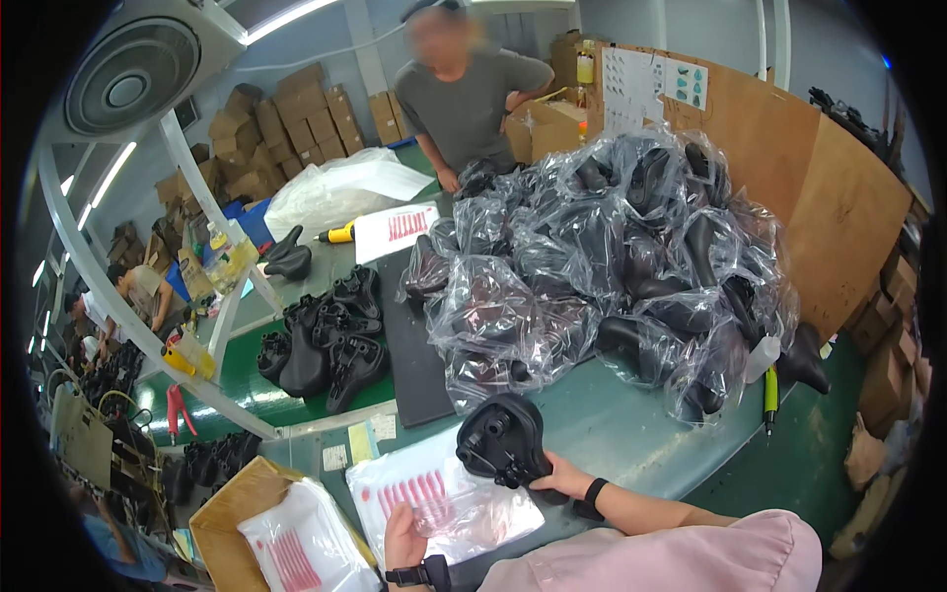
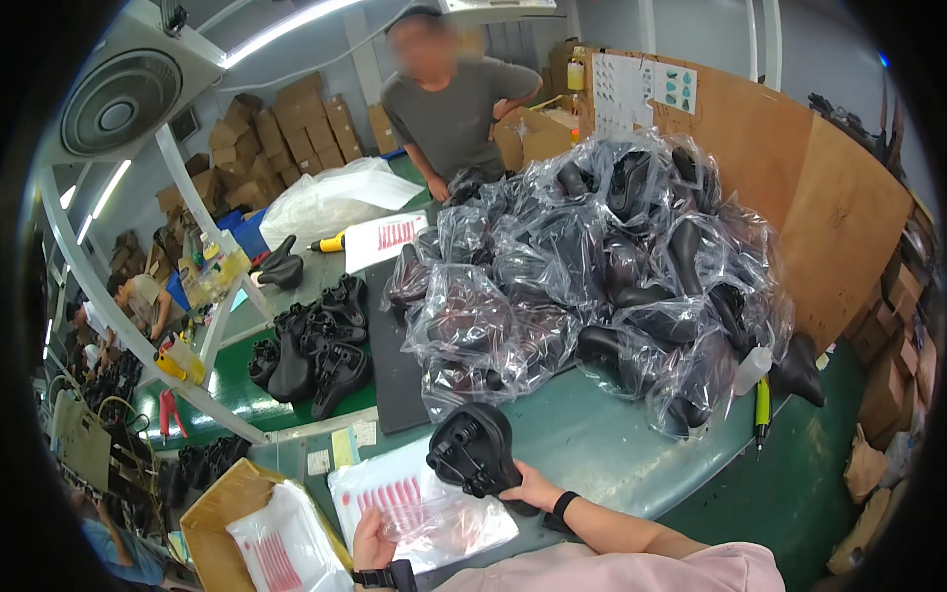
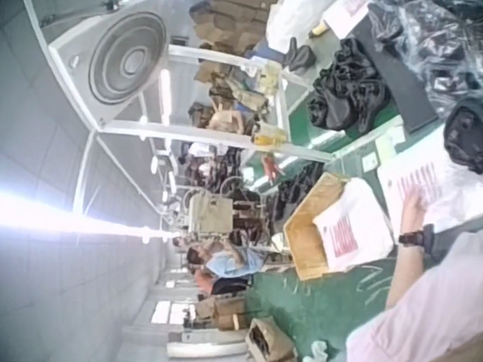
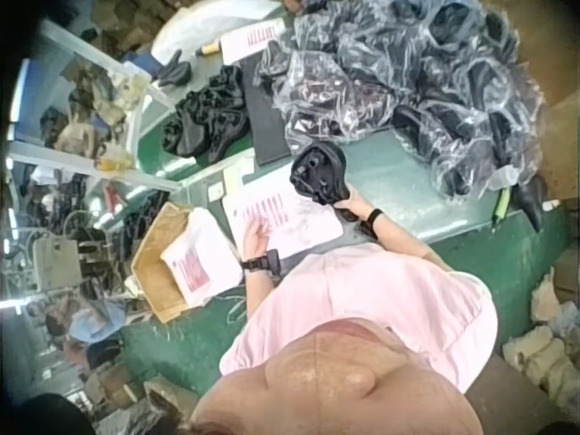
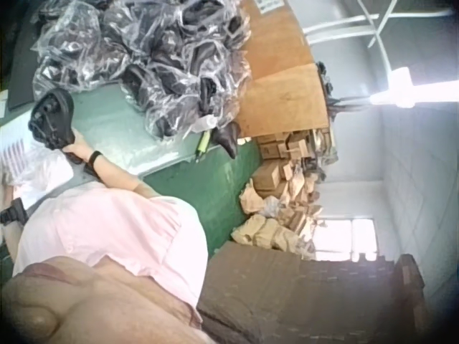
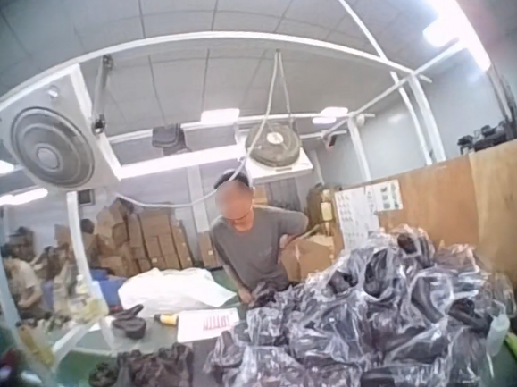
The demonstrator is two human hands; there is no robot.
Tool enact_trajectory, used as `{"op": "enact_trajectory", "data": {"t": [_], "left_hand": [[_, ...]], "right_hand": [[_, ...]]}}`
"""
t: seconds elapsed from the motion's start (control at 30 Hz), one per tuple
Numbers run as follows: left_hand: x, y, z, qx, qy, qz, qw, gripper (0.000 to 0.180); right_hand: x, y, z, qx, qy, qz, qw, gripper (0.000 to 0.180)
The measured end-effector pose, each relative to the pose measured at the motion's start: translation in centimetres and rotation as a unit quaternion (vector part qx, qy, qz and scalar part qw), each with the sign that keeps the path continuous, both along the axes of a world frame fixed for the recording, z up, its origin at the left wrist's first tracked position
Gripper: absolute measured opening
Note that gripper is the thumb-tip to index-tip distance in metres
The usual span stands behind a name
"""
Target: The person picks up black bicycle seats from a pile, places them into clear plastic bags, and seals the bags. They also handle small metal clips, attaching them to the seats before packaging. The process is repeated for multiple units on a green workbench.
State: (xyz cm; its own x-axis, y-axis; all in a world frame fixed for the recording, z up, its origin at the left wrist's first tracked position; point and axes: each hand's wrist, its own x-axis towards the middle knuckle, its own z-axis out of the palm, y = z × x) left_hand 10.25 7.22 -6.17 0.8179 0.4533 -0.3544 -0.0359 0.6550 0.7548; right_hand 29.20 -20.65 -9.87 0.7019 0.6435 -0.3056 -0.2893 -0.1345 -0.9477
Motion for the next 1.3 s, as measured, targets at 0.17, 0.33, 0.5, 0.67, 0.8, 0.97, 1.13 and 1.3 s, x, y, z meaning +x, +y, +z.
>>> {"op": "enact_trajectory", "data": {"t": [0.17,0.33,0.5,0.67,0.8,0.97,1.13,1.3], "left_hand": [[0.9,-1.3,1.2,0.272,0.185,-0.247,0.912,0.018],[2.3,-2.0,0.7,0.219,0.102,-0.036,0.97,0.021],[3.5,0.1,-1.5,0.33,0.032,0.091,0.939,0.026],[4.0,-0.2,1.4,0.29,0.081,0.019,0.953,0.03],[3.5,-4.2,3.1,0.534,-0.049,-0.072,0.841,0.022],[1.9,-5.7,6.4,0.69,-0.02,-0.18,0.701,0.023],[1.5,-6.2,6.1,0.751,-0.048,-0.272,0.599,0.04],[8.0,-16.7,10.7,0.691,-0.268,-0.283,0.608,0.026]], "right_hand": [[0.7,-0.2,3.1,-0.018,-0.173,0.005,0.985,0.071],[0.0,2.1,6.1,0.016,-0.386,0.041,0.921,0.067],[-1.5,4.2,5.4,-0.013,-0.381,0.125,0.916,0.064],[-2.6,4.9,3.0,-0.177,-0.386,0.19,0.885,0.058],[-3.8,5.2,1.8,-0.224,-0.376,0.19,0.879,0.058],[-2.1,3.5,2.7,-0.127,-0.03,0.167,0.977,0.053],[-2.3,2.0,2.1,0.034,0.235,0.017,0.971,0.056],[-2.5,4.7,4.6,-0.24,-0.124,-0.017,0.963,0.066]]}}
